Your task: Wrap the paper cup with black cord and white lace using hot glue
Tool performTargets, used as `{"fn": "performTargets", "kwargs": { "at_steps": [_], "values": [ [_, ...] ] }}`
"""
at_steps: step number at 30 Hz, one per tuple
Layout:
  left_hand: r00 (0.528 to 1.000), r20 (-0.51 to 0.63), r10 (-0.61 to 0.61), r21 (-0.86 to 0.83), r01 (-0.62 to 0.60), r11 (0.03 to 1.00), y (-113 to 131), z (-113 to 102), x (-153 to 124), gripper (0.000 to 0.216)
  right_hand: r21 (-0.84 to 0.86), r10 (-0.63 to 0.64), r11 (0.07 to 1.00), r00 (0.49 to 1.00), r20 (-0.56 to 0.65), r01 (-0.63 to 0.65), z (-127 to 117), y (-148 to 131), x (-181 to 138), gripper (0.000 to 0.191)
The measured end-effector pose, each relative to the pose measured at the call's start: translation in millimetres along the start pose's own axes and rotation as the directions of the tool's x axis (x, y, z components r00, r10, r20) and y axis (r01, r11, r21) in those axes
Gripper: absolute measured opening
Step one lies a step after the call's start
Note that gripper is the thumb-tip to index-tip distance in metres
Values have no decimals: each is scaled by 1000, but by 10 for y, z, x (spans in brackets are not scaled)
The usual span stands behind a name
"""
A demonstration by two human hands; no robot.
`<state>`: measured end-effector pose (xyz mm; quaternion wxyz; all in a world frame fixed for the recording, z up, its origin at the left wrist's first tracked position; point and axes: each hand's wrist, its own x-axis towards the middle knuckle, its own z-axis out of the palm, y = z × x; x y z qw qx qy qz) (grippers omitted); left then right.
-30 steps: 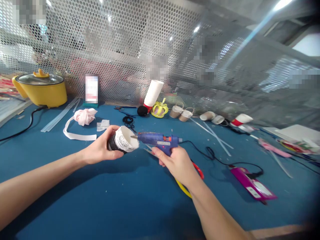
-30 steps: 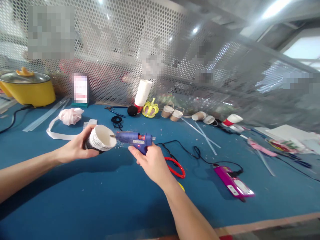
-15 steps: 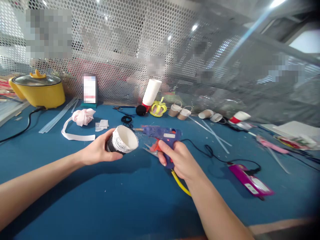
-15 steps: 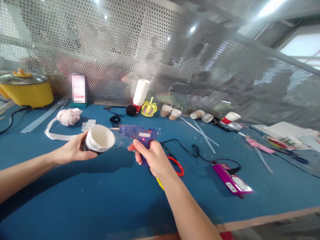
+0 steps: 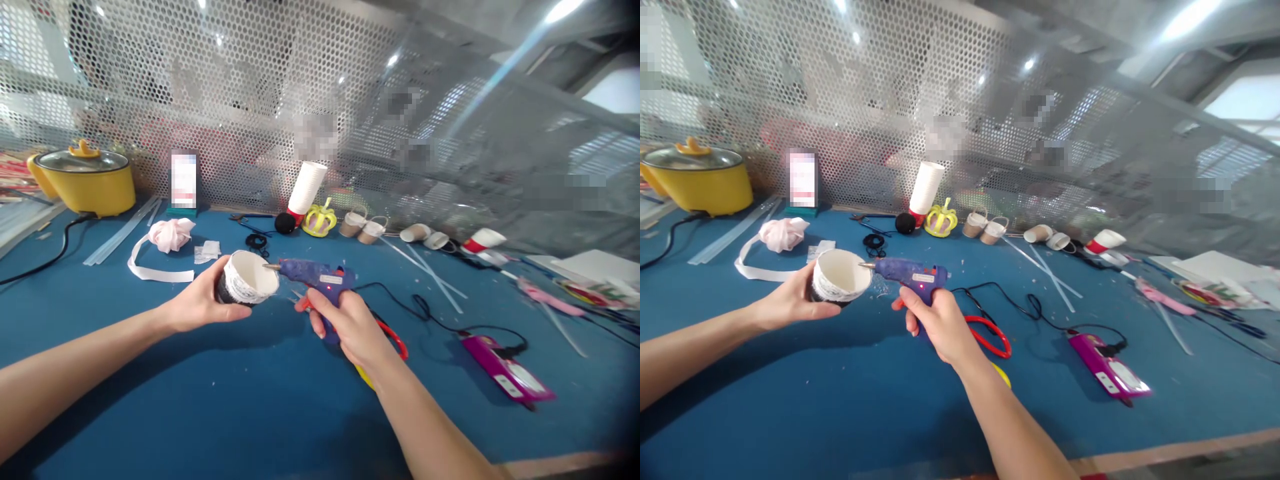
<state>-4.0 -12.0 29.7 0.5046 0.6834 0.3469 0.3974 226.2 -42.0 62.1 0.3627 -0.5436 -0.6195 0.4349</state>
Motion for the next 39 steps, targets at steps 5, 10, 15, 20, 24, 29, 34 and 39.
{"fn": "performTargets", "kwargs": {
  "at_steps": [5,10,15,20,24,29,34,39],
  "values": [
    [999,2,-40,63,40,997,-1,5,9,65,-356,-124,931,986,-115,75,-41,4,-42,40],
    [990,128,-59,54,53,997,41,-29,9,68,-275,-107,957,993,-51,89,-145,-50,-44,38],
    [962,254,-98,25,95,995,59,-53,0,68,-269,-78,960,997,29,83,-199,-63,-18,40],
    [956,272,-108,-19,117,993,52,-56,6,68,-336,-42,940,997,60,60,-211,-66,-25,36],
    [959,262,-110,23,108,994,46,-64,7,67,-327,-44,942,995,93,72,-230,-88,-44,37],
    [958,267,-100,60,87,994,49,-66,7,64,-325,-37,944,997,65,57,-237,-88,-35,35],
    [992,118,-53,181,31,983,34,-49,12,68,-187,-53,981,998,23,56,-243,-64,-52,33],
    [998,-59,-16,256,31,966,45,5,13,70,-190,-125,976,987,-100,105,-165,-61,-110,29]
  ]
}}
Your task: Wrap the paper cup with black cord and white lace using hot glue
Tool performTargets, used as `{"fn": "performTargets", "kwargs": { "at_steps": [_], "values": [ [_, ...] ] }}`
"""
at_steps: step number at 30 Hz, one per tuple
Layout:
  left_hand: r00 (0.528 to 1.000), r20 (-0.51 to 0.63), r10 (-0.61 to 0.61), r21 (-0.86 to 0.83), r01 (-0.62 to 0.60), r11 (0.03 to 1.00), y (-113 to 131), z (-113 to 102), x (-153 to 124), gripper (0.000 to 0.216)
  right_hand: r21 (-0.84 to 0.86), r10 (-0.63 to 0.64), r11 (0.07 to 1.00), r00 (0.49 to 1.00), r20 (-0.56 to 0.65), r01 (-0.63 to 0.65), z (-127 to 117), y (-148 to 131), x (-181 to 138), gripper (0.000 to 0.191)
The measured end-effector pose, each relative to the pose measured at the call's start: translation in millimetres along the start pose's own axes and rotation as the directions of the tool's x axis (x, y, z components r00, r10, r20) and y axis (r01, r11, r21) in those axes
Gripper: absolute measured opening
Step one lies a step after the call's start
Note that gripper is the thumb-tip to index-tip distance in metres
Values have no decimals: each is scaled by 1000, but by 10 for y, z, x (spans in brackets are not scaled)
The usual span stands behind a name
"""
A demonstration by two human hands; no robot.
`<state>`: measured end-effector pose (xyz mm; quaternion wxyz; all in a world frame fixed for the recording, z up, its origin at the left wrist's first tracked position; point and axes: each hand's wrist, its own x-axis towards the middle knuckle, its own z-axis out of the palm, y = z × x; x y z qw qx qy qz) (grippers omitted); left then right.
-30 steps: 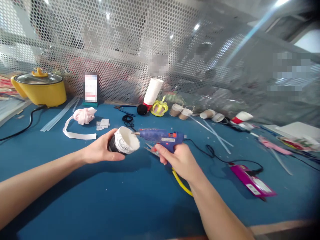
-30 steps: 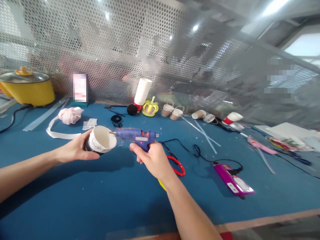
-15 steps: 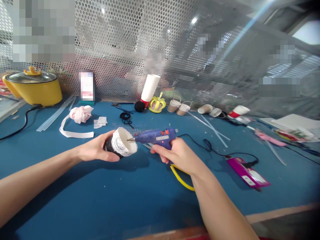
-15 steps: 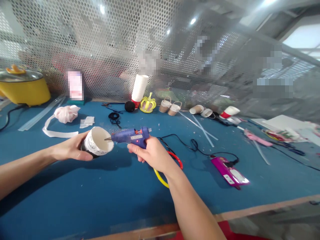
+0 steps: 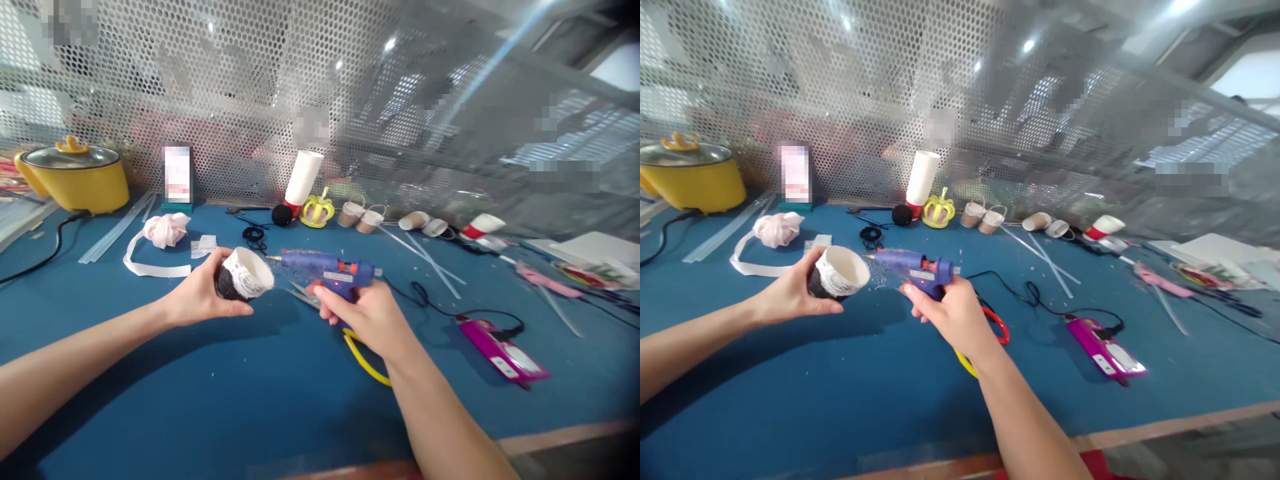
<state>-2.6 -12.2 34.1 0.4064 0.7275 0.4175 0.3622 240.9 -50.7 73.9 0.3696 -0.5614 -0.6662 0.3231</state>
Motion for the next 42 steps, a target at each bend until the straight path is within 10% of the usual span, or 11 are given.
{"fn": "performTargets", "kwargs": {
  "at_steps": [8,42],
  "values": [
    [992,-99,84,124,-71,990,-24,23,-10,67,-302,-143,948,984,-107,105,106,44,-41,25],
    [973,-185,140,219,-98,971,-35,30,5,67,-363,-247,909,966,-69,207,76,81,-19,20]
  ]
}}
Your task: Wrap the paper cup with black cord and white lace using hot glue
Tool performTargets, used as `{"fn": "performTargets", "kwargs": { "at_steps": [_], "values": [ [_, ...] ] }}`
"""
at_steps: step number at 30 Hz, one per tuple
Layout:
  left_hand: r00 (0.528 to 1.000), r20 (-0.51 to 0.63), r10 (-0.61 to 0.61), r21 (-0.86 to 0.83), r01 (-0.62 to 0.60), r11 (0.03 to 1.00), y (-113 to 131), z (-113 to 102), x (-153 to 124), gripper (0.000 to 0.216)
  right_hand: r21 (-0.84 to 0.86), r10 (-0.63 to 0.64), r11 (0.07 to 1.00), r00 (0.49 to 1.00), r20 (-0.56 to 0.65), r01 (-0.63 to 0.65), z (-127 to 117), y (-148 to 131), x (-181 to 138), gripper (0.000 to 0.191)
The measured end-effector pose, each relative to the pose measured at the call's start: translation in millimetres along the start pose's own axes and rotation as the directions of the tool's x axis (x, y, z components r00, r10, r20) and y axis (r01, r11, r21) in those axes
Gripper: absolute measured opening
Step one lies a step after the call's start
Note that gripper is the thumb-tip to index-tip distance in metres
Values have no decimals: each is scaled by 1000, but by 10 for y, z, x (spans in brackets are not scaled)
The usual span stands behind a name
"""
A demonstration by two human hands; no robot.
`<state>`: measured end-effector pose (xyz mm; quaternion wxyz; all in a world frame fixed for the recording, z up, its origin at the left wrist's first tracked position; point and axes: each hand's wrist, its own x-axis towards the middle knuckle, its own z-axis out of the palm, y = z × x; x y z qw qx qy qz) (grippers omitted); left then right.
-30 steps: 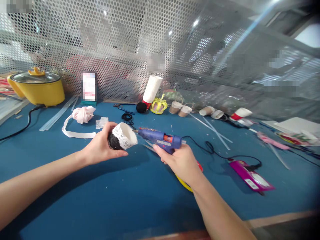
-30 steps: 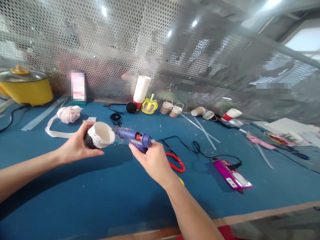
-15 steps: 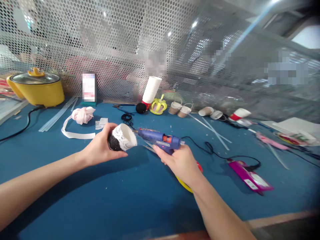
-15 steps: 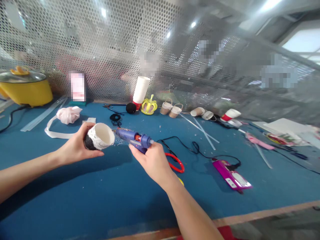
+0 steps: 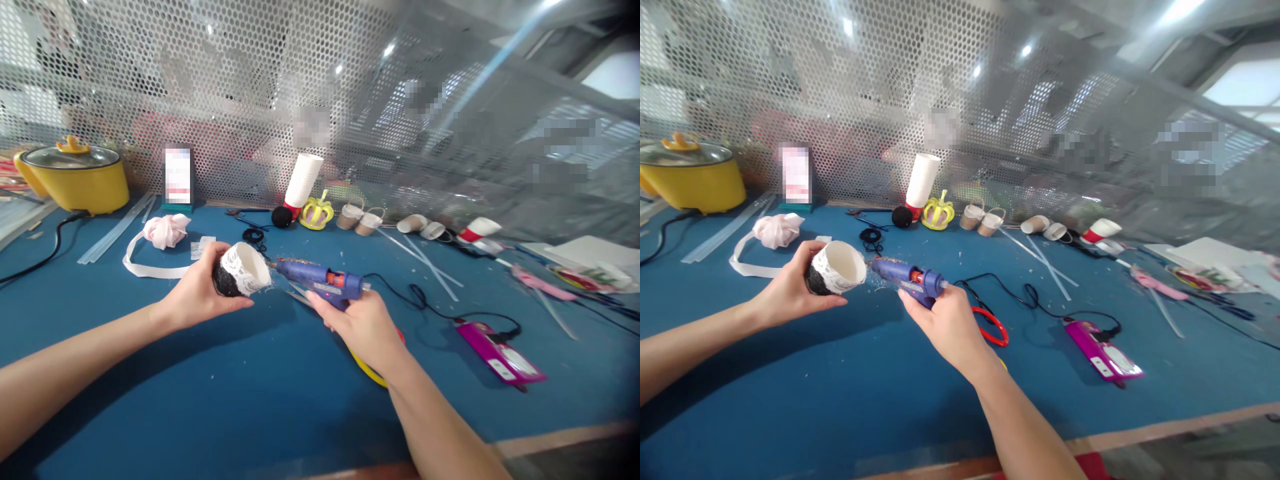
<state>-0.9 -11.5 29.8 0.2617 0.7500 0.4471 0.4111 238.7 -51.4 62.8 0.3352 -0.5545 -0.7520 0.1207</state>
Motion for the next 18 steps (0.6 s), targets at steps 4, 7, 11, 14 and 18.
{"fn": "performTargets", "kwargs": {
  "at_steps": [4,7,11,14,18],
  "values": [
    [1000,-24,-1,-5,1,1000,-17,2,3,67,-4,5,1000,1000,6,-5,-9,-24,-3,21],
    [999,-41,14,1,-14,1000,-34,5,7,68,1,16,1000,1000,6,-16,-15,-42,-5,21],
    [998,-58,24,0,-24,1000,-56,7,13,67,5,35,999,999,14,-35,-22,-50,-6,22],
    [998,-66,17,-5,-17,1000,-64,9,19,67,8,44,999,999,24,-44,-26,-51,-8,24],
    [997,-83,9,-2,-10,1000,-71,10,30,68,23,61,998,998,31,-62,-32,-57,-20,25]
  ]
}}
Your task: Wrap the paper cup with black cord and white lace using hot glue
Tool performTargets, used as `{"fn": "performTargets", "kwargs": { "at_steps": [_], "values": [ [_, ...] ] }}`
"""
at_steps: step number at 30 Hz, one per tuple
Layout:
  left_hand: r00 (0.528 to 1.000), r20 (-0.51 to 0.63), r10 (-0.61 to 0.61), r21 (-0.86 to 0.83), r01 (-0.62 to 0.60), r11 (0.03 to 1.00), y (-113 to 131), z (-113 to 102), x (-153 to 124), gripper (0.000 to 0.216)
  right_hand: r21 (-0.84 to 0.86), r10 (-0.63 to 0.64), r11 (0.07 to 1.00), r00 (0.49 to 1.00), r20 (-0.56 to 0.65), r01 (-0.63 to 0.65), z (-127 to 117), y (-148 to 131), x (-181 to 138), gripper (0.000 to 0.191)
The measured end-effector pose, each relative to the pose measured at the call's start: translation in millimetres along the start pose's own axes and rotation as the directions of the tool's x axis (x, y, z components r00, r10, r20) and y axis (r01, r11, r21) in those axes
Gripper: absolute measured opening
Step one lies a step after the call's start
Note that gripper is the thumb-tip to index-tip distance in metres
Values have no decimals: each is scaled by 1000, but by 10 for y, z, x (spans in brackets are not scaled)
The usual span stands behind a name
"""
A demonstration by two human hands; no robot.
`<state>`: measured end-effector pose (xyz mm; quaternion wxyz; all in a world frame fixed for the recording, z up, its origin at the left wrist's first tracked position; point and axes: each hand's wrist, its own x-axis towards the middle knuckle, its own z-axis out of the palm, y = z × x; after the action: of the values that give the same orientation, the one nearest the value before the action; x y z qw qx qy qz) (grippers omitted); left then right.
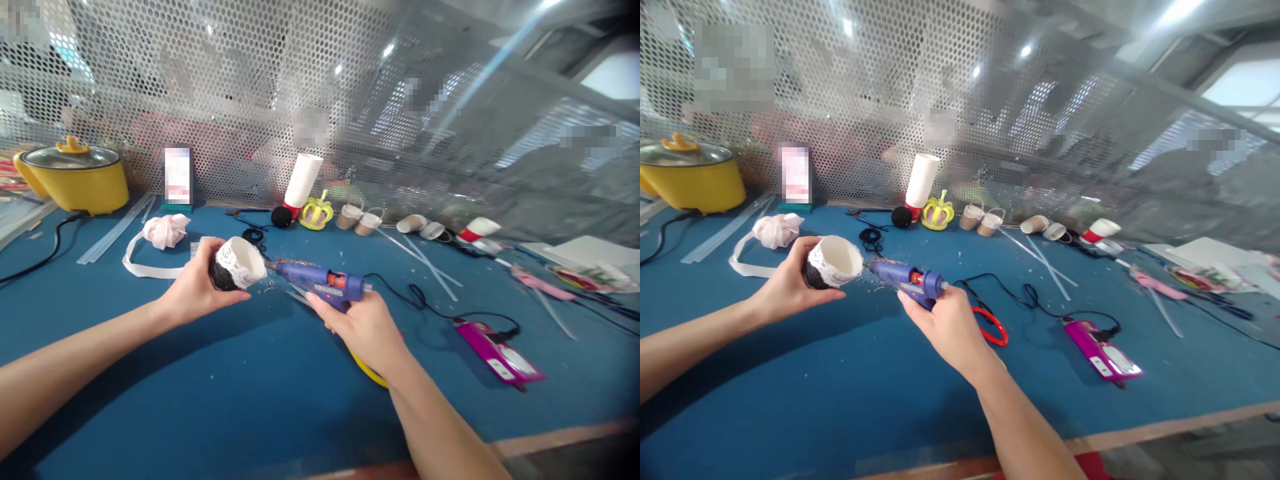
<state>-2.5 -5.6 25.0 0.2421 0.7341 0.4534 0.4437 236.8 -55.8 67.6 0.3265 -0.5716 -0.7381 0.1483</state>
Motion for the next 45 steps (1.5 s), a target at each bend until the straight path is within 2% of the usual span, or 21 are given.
{"fn": "performTargets", "kwargs": {
  "at_steps": [4,7,9,11,13,15,18,21,24,26,29,32,35,38,41,43,45],
  "values": [
    [1000,-9,-4,-13,4,1000,-20,0,5,68,105,67,992,998,5,-68,-19,-22,-6,26],
    [1000,18,5,-68,-4,998,-24,-1,-4,68,332,145,930,987,71,-161,-20,-22,26,25],
    [997,76,6,-163,6,987,-12,-4,-18,68,535,179,814,974,139,-226,5,-3,68,24],
    [989,151,3,-288,41,957,10,-8,-37,70,702,205,645,953,223,-303,51,29,114,23],
    [976,216,-6,-393,93,915,37,-13,-56,72,795,213,476,926,311,-376,109,57,152,25],
    [966,257,-21,-459,141,877,60,-18,-71,75,834,203,346,902,382,-431,167,72,174,26],
    [956,291,-45,-496,191,847,81,-18,-79,80,845,178,218,871,457,-488,240,70,178,23],
    [957,284,-57,-502,199,842,82,-10,-80,86,829,149,163,844,514,-534,290,59,168,23],
    [963,262,-58,-511,190,838,73,-1,-79,85,823,150,191,845,514,-534,315,55,158,25],
    [965,257,-53,-513,182,839,65,0,-74,81,819,177,273,863,473,-504,312,54,148,27],
    [968,248,-46,-508,170,845,64,-2,-59,74,765,210,502,915,344,-403,269,45,124,29],
    [969,241,-47,-488,163,857,75,-3,-46,72,609,178,744,960,215,-274,192,19,98,30],
    [968,245,-55,-450,164,878,81,3,-42,69,433,154,876,974,166,-212,115,-14,81,32],
    [969,237,-63,-398,157,904,61,15,-40,67,324,149,926,975,165,-196,58,-30,78,32],
    [973,222,-58,-365,138,921,25,16,-25,66,334,150,920,971,187,-207,22,-21,85,31],
    [976,210,-49,-371,126,920,9,7,-11,67,458,161,857,967,195,-235,13,-6,97,29],
    [977,208,-53,-391,132,911,7,-4,-1,69,612,188,742,961,204,-275,23,14,115,28]
  ]
}}
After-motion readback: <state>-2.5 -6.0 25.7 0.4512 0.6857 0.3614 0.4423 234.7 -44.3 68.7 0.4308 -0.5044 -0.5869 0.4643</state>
